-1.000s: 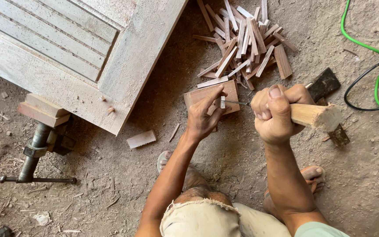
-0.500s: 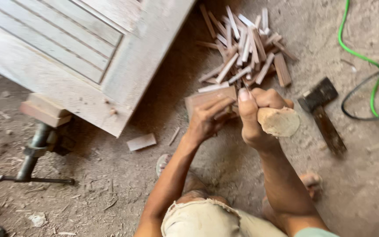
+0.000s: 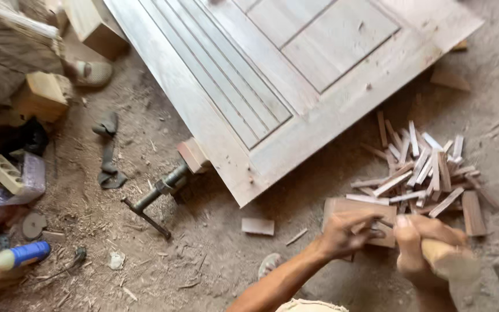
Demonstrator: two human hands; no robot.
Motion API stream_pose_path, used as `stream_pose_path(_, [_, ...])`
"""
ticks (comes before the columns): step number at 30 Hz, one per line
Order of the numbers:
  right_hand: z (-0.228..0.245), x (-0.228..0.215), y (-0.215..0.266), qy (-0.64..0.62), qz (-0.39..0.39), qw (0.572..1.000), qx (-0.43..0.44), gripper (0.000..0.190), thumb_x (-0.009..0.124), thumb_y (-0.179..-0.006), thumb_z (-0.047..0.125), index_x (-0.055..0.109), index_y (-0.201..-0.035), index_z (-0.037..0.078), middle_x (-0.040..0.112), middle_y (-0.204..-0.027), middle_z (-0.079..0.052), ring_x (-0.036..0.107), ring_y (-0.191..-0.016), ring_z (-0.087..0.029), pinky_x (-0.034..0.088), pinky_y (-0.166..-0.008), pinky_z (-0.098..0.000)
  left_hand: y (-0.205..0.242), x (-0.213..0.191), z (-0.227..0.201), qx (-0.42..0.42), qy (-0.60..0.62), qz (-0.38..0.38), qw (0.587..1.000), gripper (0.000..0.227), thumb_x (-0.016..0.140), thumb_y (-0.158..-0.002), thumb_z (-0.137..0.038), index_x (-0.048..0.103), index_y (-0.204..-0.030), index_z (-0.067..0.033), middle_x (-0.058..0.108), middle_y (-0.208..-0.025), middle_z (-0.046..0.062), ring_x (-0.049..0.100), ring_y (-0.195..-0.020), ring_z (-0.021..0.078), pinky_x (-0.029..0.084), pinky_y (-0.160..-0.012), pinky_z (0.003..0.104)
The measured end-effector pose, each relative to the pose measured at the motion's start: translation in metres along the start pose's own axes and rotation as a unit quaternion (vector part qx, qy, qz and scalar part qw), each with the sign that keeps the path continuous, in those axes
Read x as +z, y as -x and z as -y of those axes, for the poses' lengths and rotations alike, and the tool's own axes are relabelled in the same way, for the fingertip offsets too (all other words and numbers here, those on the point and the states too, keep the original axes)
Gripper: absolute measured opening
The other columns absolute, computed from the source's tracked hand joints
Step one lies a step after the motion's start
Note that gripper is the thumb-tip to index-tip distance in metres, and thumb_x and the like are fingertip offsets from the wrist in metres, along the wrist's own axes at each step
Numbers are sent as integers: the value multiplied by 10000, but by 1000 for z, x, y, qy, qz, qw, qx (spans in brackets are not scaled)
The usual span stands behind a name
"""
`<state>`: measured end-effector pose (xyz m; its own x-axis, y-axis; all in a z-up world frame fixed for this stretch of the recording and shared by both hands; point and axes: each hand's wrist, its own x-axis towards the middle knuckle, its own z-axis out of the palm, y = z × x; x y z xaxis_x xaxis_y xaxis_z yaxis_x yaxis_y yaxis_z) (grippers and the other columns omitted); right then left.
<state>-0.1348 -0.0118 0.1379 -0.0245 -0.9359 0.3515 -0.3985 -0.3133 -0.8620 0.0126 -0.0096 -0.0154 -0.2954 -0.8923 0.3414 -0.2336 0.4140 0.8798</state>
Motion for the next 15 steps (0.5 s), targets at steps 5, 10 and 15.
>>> stream_pose_path(5, [17,-12,-4,127,-12,968,-216,81,680,-883,1,675,-827,59,680,-785,-71,680,-671,-176,534,-621,-312,-3,5,-7,45,1,-8,999,443,810,-915,-96,668,-1334,-89,752,-1159,152,748,-996,249,632,-885,337])
stream_pose_path(10, [-1,17,-19,-27,-76,996,-48,198,712,-877,-20,602,-746,79,639,-689,-34,617,-515,-116,480,-523,-235,-9,4,-10,-125,63,11,990,433,823,-946,-124,723,-1367,-112,727,-879,137,743,-804,239,617,-767,344])
stream_pose_path(15, [-13,-2,10,-35,-92,981,-164,99,674,-912,24,665,-823,65,641,-704,6,663,-611,-134,534,-576,-237,2,7,-10,70,-9,-25,997,527,778,-815,20,655,-1320,-63,735,-1180,169,735,-1098,310,606,-961,385])
